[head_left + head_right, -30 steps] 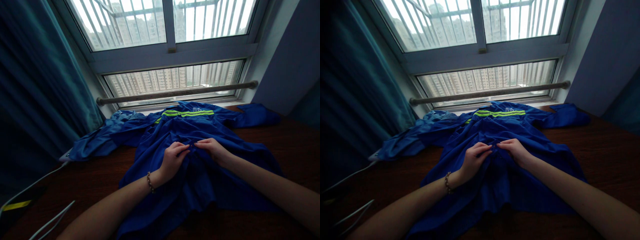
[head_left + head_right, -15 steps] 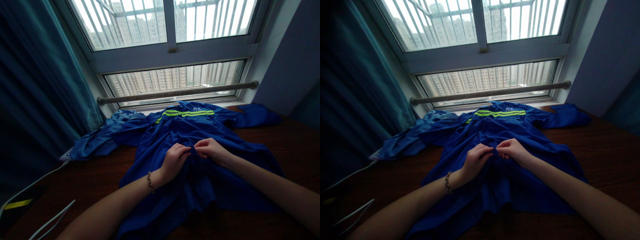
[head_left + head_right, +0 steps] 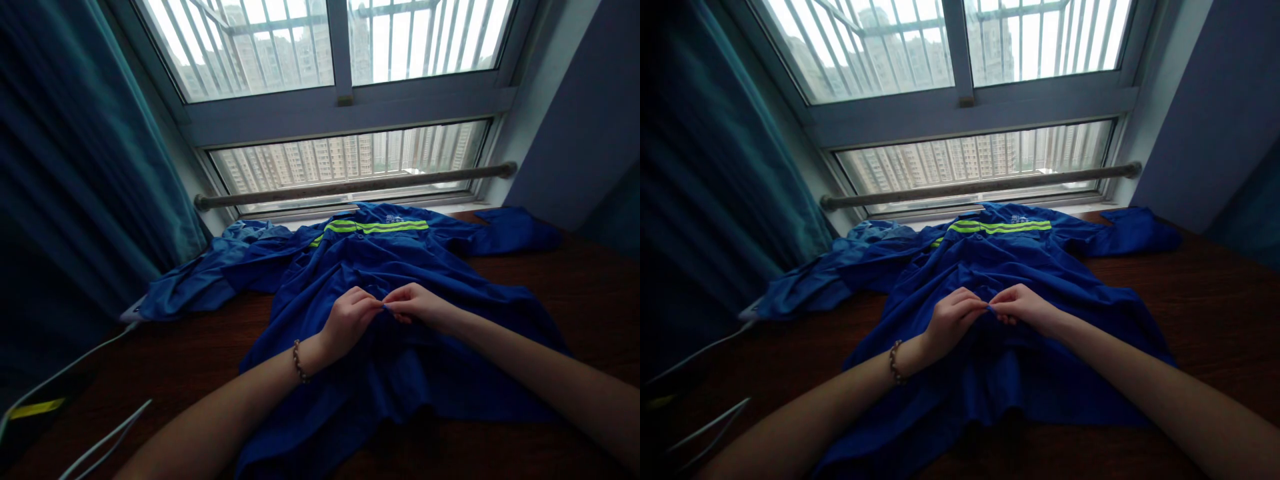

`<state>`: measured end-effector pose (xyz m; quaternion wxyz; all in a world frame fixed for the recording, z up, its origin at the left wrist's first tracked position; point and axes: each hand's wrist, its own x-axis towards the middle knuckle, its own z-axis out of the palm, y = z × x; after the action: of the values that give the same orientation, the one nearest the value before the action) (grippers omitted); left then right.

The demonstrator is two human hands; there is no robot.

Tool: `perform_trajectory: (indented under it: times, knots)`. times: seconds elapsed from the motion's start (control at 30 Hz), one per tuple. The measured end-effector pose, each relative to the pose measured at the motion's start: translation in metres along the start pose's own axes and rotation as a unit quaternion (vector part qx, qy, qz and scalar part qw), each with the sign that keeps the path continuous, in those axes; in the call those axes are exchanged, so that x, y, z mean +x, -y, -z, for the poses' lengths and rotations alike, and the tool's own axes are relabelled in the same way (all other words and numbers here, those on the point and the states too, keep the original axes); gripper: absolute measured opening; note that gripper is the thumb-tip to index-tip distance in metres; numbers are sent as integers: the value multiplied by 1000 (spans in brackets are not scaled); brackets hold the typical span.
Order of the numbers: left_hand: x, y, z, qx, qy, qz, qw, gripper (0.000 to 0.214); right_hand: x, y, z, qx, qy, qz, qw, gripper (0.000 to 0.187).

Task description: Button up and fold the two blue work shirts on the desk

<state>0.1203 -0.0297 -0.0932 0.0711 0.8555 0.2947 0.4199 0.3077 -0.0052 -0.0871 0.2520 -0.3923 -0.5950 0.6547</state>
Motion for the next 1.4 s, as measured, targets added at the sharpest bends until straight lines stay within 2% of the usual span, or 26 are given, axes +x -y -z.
perform_trajectory:
  times: [0.13, 0.3, 0.4, 0.47, 0.6, 0.73, 0.93, 1.17, 1.4]
  knots:
    - [0, 1, -1, -16, -13, 14, 1000, 10, 2, -3, 4, 60, 22, -17, 998, 25]
    - [0, 0, 0, -39, 22, 53, 998, 11, 2, -3, 3, 62, 41, -11, 997, 27]
    - [2, 1, 1, -65, 60, 55, 995, 22, 2, -1, 2, 38, 27, -4, 999, 27]
    - [3, 1, 2, -67, 76, 51, 994, 20, 3, -1, 2, 1, 12, 4, 1000, 27]
    - [3, 0, 1, -9, 84, 42, 996, 8, 5, -1, 1, -73, 20, 10, 997, 27]
    - [1, 1, -1, 33, 106, 15, 994, 10, 6, -2, 1, -89, 32, 7, 995, 29]
    - [-1, 2, 1, 99, 93, 21, 991, 14, 9, -8, 2, -72, 19, 45, 996, 33]
    - [0, 3, 5, 154, 70, -28, 985, 17, 6, -6, -1, 4, -3, 28, 1000, 37]
    - [-1, 1, 4, 175, 68, -44, 981, 23, 7, -8, 0, -8, 4, 38, 999, 37]
